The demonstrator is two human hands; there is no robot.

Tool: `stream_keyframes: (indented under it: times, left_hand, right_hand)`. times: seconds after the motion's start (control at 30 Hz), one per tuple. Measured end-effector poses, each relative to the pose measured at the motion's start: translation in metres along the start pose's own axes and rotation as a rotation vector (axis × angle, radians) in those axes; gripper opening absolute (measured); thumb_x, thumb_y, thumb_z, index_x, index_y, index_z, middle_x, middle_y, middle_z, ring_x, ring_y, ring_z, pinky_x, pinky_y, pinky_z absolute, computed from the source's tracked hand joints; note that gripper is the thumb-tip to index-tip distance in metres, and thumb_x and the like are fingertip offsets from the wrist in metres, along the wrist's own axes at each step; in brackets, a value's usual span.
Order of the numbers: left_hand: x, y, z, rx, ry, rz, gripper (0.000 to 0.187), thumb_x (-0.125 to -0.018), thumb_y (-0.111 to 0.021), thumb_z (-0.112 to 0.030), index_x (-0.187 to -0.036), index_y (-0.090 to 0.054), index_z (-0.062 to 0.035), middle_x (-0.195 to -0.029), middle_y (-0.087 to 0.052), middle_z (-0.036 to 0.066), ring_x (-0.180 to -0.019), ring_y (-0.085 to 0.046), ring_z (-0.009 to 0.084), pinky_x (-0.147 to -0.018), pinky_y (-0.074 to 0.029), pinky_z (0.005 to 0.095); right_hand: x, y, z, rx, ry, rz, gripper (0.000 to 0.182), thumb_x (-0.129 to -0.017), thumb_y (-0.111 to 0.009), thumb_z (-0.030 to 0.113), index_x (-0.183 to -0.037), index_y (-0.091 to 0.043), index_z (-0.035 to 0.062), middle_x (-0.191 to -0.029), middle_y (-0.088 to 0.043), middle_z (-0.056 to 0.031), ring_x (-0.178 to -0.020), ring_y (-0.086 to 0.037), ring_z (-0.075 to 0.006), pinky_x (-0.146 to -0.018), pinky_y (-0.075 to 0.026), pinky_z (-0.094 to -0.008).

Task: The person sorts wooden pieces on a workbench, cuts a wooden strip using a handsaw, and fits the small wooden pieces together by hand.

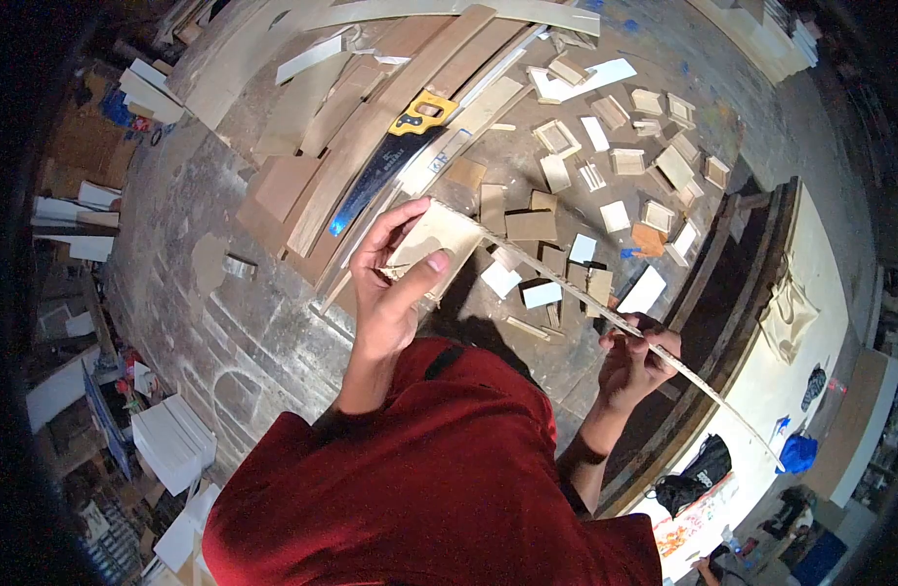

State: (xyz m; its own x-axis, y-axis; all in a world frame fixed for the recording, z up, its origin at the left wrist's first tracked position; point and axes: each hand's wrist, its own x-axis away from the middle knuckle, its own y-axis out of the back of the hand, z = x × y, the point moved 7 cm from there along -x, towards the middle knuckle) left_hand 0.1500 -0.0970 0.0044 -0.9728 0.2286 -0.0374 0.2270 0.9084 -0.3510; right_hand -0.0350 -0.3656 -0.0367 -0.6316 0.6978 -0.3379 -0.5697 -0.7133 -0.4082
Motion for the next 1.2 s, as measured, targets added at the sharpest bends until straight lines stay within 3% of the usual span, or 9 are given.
stream_keyframes:
  times: [0.33, 0.53, 0.63, 0.7, 0.77, 0.97, 1.07, 1.13, 1.2]
  left_hand:
    - [-0.001, 0.013, 0.015, 0.061, -0.018, 0.0, 0.052, -0.082, -0.076, 0.005, -0.131, -0.06, 0.0024, -0.118, -0.07, 0.011, -0.108, -0.065, 0.0154, -0.095, -0.051, 0.029]
    - [-0.017, 0.082, 0.085, -0.362, 0.032, -0.105, 0.051, -0.082, -0.078, 0.001, -0.13, -0.06, -0.0026, -0.112, -0.071, 0.011, -0.099, -0.067, 0.0159, -0.085, -0.055, 0.0316]
    - [-0.03, 0.138, 0.146, -0.721, -0.069, -0.095, 0.052, -0.078, -0.081, -0.005, -0.126, -0.061, -0.0014, -0.107, -0.071, 0.015, -0.093, -0.07, 0.022, -0.081, -0.055, 0.0346]
    - [-0.033, 0.172, 0.189, -1.091, 0.074, -0.138, 0.056, -0.073, -0.085, -0.011, -0.124, -0.062, -0.0031, -0.1, -0.07, 0.017, -0.089, -0.071, 0.0276, -0.077, -0.056, 0.0374]
    - [-0.031, 0.196, 0.225, -1.116, 0.057, -0.137, 0.054, -0.072, -0.082, -0.01, -0.121, -0.063, -0.0028, -0.1, -0.069, 0.02, -0.089, -0.07, 0.0336, -0.079, -0.055, 0.0414]
    - [-0.03, 0.194, 0.243, -1.374, -0.021, -0.05, 0.052, -0.071, -0.078, -0.011, -0.12, -0.061, -0.0039, -0.106, -0.066, 0.021, -0.093, -0.067, 0.0411, -0.081, -0.055, 0.0479]
    - [-0.032, 0.184, 0.228, -1.506, 0.149, -0.027, 0.053, -0.072, -0.078, -0.011, -0.121, -0.06, -0.0068, -0.108, -0.065, 0.02, -0.094, -0.067, 0.0406, -0.084, -0.056, 0.047]
    - [-0.032, 0.169, 0.192, -1.646, -0.161, -0.097, 0.048, -0.075, -0.079, -0.015, -0.119, -0.064, -0.0067, -0.11, -0.066, 0.019, -0.094, -0.067, 0.0392, -0.084, -0.056, 0.0476]
    - [-0.041, 0.163, 0.173, -1.388, -0.164, -0.083, 0.041, -0.079, -0.078, -0.017, -0.117, -0.067, -0.0059, -0.107, -0.068, 0.018, -0.091, -0.068, 0.0365, -0.082, -0.056, 0.046]
  right_hand:
    - [0.003, -0.002, -0.005, 0.007, -0.007, -0.005, 0.019, -0.096, -0.07, 0.011, -0.105, -0.056, 0.0013, -0.101, -0.067, -0.0207, -0.085, -0.072, -0.0263, -0.06, -0.065, -0.0306]
    - [-0.001, -0.002, -0.001, 0.069, 0.005, -0.149, 0.019, -0.097, -0.068, 0.011, -0.106, -0.058, -0.0023, -0.093, -0.067, -0.0174, -0.076, -0.072, -0.0224, -0.055, -0.062, -0.0292]
    - [-0.005, -0.009, 0.006, 0.081, -0.051, -0.218, 0.019, -0.1, -0.066, 0.014, -0.105, -0.059, -0.0036, -0.085, -0.067, -0.0128, -0.067, -0.07, -0.0179, -0.051, -0.057, -0.0258]
    - [-0.007, -0.018, 0.009, 0.094, -0.11, -0.302, 0.021, -0.101, -0.064, 0.017, -0.103, -0.061, -0.0038, -0.075, -0.065, -0.008, -0.057, -0.067, -0.0167, -0.047, -0.052, -0.0233]
    - [-0.009, -0.02, 0.012, 0.11, -0.107, -0.3, 0.022, -0.102, -0.064, 0.018, -0.101, -0.061, -0.0032, -0.075, -0.065, -0.008, -0.057, -0.067, -0.0168, -0.046, -0.052, -0.0236]
    - [-0.012, -0.021, 0.019, 0.12, -0.113, -0.324, 0.022, -0.102, -0.063, 0.02, -0.096, -0.06, -0.0011, -0.074, -0.063, -0.0083, -0.055, -0.065, -0.0173, -0.043, -0.049, -0.0255]
    - [-0.01, -0.016, 0.02, 0.139, -0.144, -0.333, 0.022, -0.102, -0.063, 0.02, -0.095, -0.06, -0.0007, -0.073, -0.061, -0.0073, -0.055, -0.065, -0.0178, -0.044, -0.05, -0.0263]
    - [-0.009, -0.013, 0.02, 0.15, -0.141, -0.327, 0.022, -0.102, -0.064, 0.02, -0.096, -0.06, -0.0008, -0.073, -0.06, -0.0065, -0.055, -0.065, -0.0182, -0.044, -0.05, -0.0266]
    - [-0.009, -0.014, 0.021, 0.13, -0.127, -0.247, 0.02, -0.101, -0.065, 0.018, -0.098, -0.06, -0.0006, -0.074, -0.058, -0.0055, -0.056, -0.066, -0.0196, -0.046, -0.053, -0.028]
